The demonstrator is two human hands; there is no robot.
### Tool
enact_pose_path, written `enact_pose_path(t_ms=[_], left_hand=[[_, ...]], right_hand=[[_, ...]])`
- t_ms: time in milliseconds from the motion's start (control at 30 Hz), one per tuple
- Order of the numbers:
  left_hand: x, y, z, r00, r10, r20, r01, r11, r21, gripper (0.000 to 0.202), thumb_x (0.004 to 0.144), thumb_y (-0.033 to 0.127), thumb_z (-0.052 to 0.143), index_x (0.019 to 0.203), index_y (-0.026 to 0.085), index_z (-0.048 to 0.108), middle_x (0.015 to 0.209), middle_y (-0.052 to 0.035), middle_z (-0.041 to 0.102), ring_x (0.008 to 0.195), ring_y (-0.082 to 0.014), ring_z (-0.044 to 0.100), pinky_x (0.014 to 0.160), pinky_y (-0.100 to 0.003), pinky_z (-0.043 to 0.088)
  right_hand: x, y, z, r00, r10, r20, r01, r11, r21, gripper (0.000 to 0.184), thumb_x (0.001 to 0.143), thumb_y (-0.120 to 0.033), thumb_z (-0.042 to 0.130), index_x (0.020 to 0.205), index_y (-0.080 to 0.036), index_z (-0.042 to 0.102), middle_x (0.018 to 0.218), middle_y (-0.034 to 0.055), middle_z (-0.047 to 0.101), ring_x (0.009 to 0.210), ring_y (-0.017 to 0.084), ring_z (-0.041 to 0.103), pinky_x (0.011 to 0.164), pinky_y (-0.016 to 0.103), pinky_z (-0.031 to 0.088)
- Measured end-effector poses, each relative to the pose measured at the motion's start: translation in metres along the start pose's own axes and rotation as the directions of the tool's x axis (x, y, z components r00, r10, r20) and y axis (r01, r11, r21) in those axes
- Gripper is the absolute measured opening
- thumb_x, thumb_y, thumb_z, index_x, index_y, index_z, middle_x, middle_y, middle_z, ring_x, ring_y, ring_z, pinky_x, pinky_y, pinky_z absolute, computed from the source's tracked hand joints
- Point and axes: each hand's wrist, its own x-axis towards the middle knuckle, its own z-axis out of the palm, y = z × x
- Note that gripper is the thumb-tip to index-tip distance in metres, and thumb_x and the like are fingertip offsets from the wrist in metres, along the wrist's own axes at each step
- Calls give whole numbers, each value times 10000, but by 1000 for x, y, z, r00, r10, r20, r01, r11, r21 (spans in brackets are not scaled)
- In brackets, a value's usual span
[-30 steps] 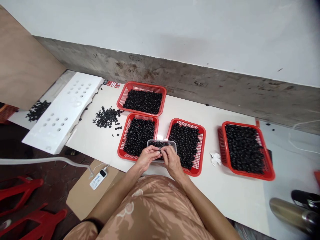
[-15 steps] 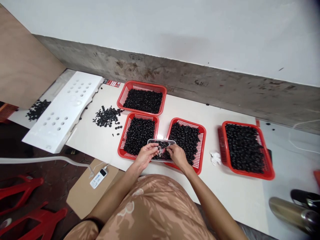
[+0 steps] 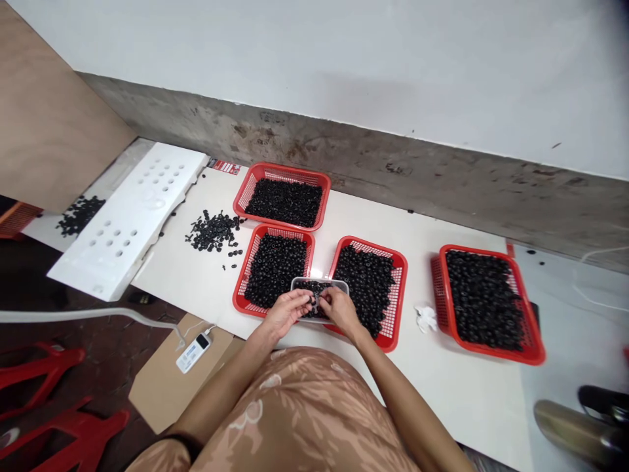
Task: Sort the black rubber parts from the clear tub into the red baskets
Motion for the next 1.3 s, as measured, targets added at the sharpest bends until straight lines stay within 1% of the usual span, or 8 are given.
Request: enact_pose_path(t_ms=[100, 167, 200, 267, 367, 500, 967, 1300], left_hand=[[1, -4, 2, 999, -20, -29, 21, 998, 54, 325, 610, 247, 830, 884, 110, 723, 871, -74, 681, 682, -96, 599, 697, -235, 462], [2, -5, 6, 999, -16, -30, 18, 998, 67, 347, 592, 270, 840, 879, 108, 729, 880, -82, 687, 683, -100, 595, 717, -255, 460], [2, -5, 9, 1000, -9, -20, 10, 997, 70, 352, 591, 282, 840, 878, 109, 731, 878, -83, 689, 686, -102, 593, 729, -264, 459], [1, -5, 14, 1000, 10, 6, -10, 997, 83, 347, 599, 306, 833, 870, 113, 734, 857, -77, 687, 682, -101, 586, 734, -269, 455], [-1, -3, 17, 999, 25, 43, -30, 992, 126, 322, 620, 329, 816, 843, 112, 732, 786, -59, 668, 646, -92, 563, 681, -250, 439], [-5, 0, 18, 996, 48, 75, -62, 981, 185, 298, 648, 354, 789, 803, 108, 724, 686, -39, 630, 610, -90, 532, 615, -231, 407], [-8, -1, 14, 988, 102, 120, -126, 968, 216, 389, 667, 300, 787, 1003, 134, 683, 854, -59, 671, 698, -121, 616, 717, -261, 472], [-11, 3, 19, 969, 176, 171, -224, 922, 317, 468, 699, 260, 749, 1129, 169, 590, 875, -33, 623, 704, -122, 630, 708, -255, 470]], right_hand=[[-11, -9, -14, 999, -21, -37, 35, 903, 428, 315, 906, -402, 456, 1037, -156, 604, 765, 30, 632, 646, 137, 572, 603, 249, 456], [-19, -17, -20, 999, -14, -42, 41, 663, 748, 331, 850, -455, 551, 998, -167, 622, 743, 17, 626, 613, 126, 550, 586, 248, 451], [-22, -21, -22, 999, -8, -40, 38, 549, 835, 327, 810, -461, 608, 967, -175, 635, 759, 17, 630, 619, 124, 550, 597, 253, 456], [-26, -27, -25, 999, 8, -53, 43, 474, 880, 310, 764, -456, 668, 919, -189, 656, 814, 24, 640, 664, 132, 563, 637, 266, 471], [-29, -29, -31, 988, -25, -156, 140, 590, 795, 273, 777, -447, 662, 898, -203, 681, 883, 46, 638, 770, 166, 585, 703, 298, 487], [-32, -26, -44, 941, -249, -229, 337, 753, 565, 231, 867, -381, 575, 1013, -242, 689, 1008, 70, 622, 962, 199, 572, 855, 354, 466], [-39, -29, -60, 942, -275, -192, 335, 780, 529, 221, 914, -383, 492, 973, -218, 628, 913, 45, 601, 798, 165, 560, 751, 309, 459], [-40, -34, -66, 899, -398, -182, 438, 827, 353, 193, 944, -283, 417, 988, -223, 596, 964, 55, 599, 913, 178, 557, 834, 322, 438]])
